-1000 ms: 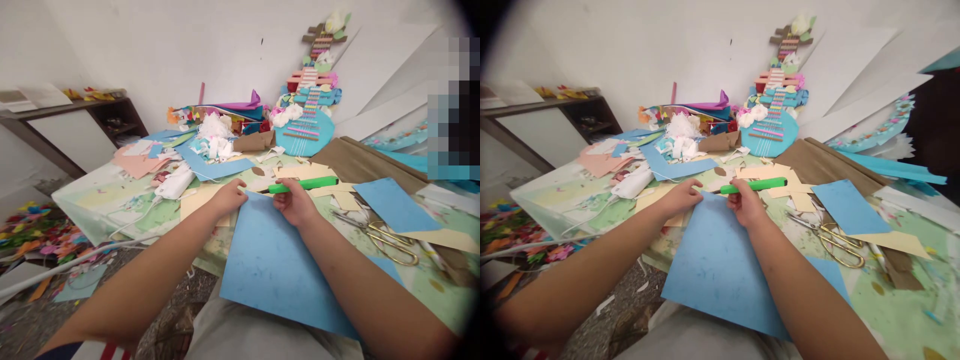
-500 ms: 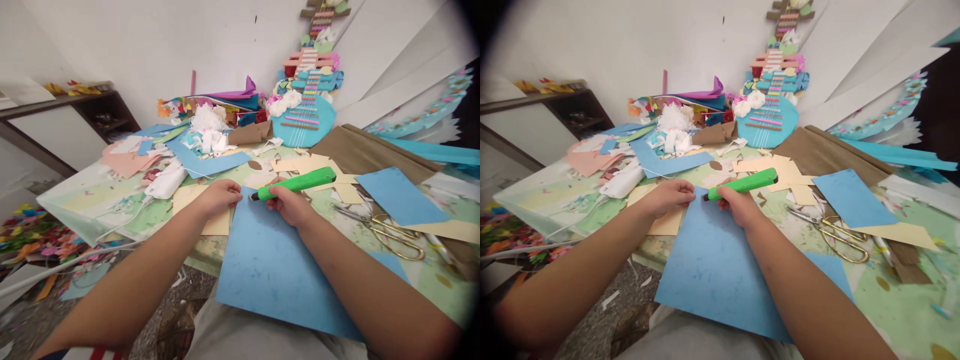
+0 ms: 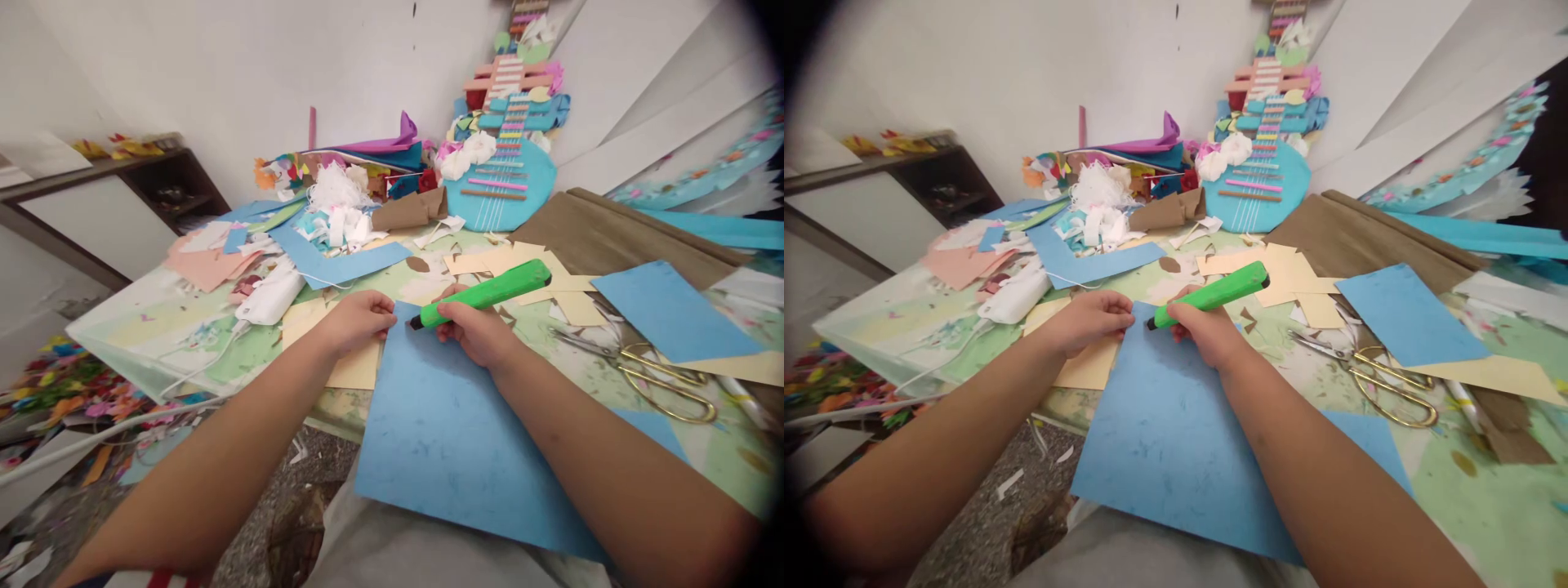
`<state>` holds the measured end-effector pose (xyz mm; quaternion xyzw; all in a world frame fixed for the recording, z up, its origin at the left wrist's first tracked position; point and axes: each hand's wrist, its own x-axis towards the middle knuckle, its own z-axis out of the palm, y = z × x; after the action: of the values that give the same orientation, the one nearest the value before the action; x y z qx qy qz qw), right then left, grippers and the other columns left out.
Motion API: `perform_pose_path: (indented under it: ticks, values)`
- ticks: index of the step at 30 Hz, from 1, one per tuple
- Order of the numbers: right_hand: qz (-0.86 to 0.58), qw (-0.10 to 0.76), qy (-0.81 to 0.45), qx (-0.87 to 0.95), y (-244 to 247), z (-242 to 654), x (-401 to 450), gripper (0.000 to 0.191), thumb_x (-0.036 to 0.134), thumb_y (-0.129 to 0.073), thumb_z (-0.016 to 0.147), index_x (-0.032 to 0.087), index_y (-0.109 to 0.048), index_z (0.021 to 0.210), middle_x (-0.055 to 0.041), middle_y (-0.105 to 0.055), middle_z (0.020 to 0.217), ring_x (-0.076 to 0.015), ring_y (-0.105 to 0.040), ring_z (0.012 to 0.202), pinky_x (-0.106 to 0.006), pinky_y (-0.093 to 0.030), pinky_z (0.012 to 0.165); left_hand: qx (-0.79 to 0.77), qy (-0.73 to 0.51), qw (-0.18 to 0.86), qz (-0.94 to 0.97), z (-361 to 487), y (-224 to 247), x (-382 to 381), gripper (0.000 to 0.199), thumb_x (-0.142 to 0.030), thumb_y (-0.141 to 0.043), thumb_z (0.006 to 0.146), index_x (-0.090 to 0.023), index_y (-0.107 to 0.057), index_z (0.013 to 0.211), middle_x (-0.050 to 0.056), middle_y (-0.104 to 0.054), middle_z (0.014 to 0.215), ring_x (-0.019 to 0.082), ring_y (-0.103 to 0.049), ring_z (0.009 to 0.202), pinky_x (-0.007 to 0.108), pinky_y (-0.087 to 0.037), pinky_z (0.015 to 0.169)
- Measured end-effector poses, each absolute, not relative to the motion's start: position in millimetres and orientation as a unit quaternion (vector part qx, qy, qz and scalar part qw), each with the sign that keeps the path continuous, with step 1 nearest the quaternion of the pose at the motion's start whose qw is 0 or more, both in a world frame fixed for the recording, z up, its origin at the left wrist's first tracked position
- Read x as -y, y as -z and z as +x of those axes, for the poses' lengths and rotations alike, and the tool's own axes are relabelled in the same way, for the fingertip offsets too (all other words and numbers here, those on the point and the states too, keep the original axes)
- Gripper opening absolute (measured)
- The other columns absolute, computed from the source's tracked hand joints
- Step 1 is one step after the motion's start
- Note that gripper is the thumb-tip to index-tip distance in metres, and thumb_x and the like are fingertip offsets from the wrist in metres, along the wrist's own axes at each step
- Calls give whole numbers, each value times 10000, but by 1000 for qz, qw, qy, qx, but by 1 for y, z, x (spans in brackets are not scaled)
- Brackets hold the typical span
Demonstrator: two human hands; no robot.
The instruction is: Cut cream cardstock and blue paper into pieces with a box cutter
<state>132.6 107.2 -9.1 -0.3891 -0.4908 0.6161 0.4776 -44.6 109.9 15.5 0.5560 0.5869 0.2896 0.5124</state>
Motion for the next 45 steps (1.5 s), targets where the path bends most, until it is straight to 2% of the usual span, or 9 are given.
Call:
perform_pose_path:
  ticks: [7,17,21,24,26,29,31,35,45]
  values:
    - [-398,469,-602,509,13,132,-107,133,236,-585,621,198,-472,680,32,-533,664,-130,-544,668,-280,-437,645,-595,-270,520,549,-46,-16,-115,82,-72,-573,669,-149,-547,679,-39,-518,533,78,-500,469,203,-416,498]
    - [-438,444,-532,572,24,137,-111,126,249,-577,653,214,-506,751,37,-530,652,-131,-508,628,-268,-406,591,-579,-264,546,545,-49,-13,-121,90,-96,-625,611,-151,-560,640,-34,-533,518,76,-504,479,190,-403,496]
    - [-393,478,-594,514,16,137,-110,134,232,-593,629,209,-492,715,50,-527,612,-107,-495,562,-268,-433,572,-574,-270,559,534,-50,-12,-121,113,-114,-656,588,-151,-563,641,-36,-540,533,74,-510,482,193,-416,506]
    - [-321,537,-662,413,7,139,-110,180,320,-592,661,219,-471,747,86,-457,513,-64,-381,408,-243,-426,462,-570,-284,565,524,-52,-11,-121,147,-132,-681,580,-154,-559,658,-40,-545,558,75,-524,494,209,-438,534]
    - [-296,558,-668,393,4,139,-110,276,437,-570,709,242,-477,880,94,-450,492,-61,-362,370,-210,-386,388,-566,-292,570,520,-54,-10,-121,173,-142,-700,570,-156,-555,663,-44,-542,557,77,-529,491,217,-442,540]
    - [-280,550,-656,435,4,135,-106,420,494,-565,738,292,-412,1073,38,-592,651,-113,-555,532,-207,-433,420,-555,-300,580,516,-56,-9,-121,176,-151,-707,570,-150,-562,670,-39,-551,555,83,-537,497,224,-443,544]
    - [-264,543,-654,455,6,130,-103,389,436,-593,747,309,-398,1060,13,-626,787,-145,-610,723,-262,-505,540,-549,-306,583,514,-57,-7,-121,167,-149,-701,574,-143,-571,679,-33,-562,559,84,-544,511,221,-441,550]
    - [-234,570,-656,435,7,122,-99,265,375,-586,774,317,-417,970,32,-572,929,-157,-561,942,-389,-522,719,-546,-320,584,508,-56,-5,-119,152,-154,-683,589,-140,-579,699,-30,-573,562,81,-540,513,216,-432,552]
    - [-240,552,-659,451,3,115,-91,250,407,-567,781,330,-411,960,26,-551,990,-152,-514,1050,-397,-477,812,-542,-330,571,521,-53,-5,-114,129,-174,-667,576,-138,-581,664,-30,-559,541,79,-503,491,214,-397,511]
